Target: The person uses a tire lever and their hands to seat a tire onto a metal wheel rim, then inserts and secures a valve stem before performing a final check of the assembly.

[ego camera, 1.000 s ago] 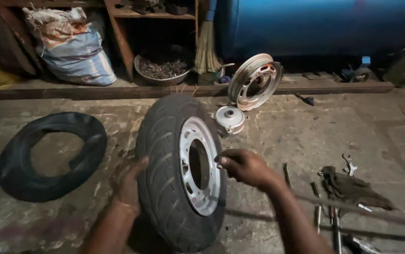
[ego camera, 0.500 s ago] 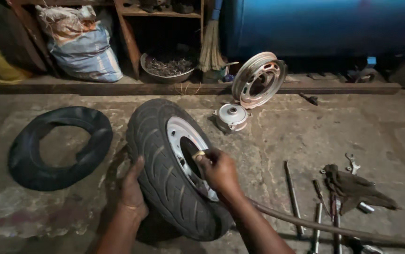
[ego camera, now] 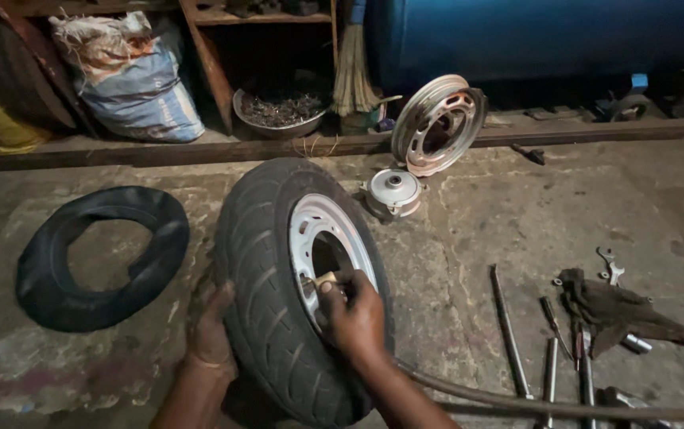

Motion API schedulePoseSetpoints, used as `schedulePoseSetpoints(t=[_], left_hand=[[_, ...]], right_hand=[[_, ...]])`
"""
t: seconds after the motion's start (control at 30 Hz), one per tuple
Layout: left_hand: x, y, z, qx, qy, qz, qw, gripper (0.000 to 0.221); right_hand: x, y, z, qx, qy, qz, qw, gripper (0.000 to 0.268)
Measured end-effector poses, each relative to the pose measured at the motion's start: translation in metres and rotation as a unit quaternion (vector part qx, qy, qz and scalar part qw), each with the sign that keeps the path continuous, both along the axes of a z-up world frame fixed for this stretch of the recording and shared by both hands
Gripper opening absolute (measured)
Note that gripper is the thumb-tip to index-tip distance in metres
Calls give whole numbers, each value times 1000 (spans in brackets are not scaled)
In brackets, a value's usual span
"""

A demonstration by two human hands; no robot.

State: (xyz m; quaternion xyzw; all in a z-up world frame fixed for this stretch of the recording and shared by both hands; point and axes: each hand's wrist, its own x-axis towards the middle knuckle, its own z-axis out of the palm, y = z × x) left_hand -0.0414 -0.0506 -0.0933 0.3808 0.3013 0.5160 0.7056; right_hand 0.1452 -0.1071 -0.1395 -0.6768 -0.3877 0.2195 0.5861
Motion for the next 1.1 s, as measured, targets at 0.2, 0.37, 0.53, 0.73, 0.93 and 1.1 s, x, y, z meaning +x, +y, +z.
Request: schedulePoseSetpoints(t=[0.2, 0.37, 0.53, 0.73, 0.93, 1.1], left_hand=[[-12, 7, -20, -26, 4, 21, 999, 84], [-24, 11, -36, -105, 30, 69, 992, 83], [-30, 16, -39, -60, -25, 30, 997, 84], [-25, 21, -22, 56, -45, -10, 997, 79], [-21, 13, -6, 2, 16, 30, 999, 75], [-9, 14, 2, -11, 46, 34, 998, 74]], right_hand=[[-16, 6, 6, 34, -15, 7, 999, 21], [-31, 8, 10, 45, -47, -24, 998, 19], [-13, 11, 20, 84, 92, 92, 988, 36], [6, 4, 49, 86, -238, 228, 940, 29], [-1, 10, 58, 33, -293, 188, 937, 15], [2, 7, 58, 17, -365, 145, 919, 17]])
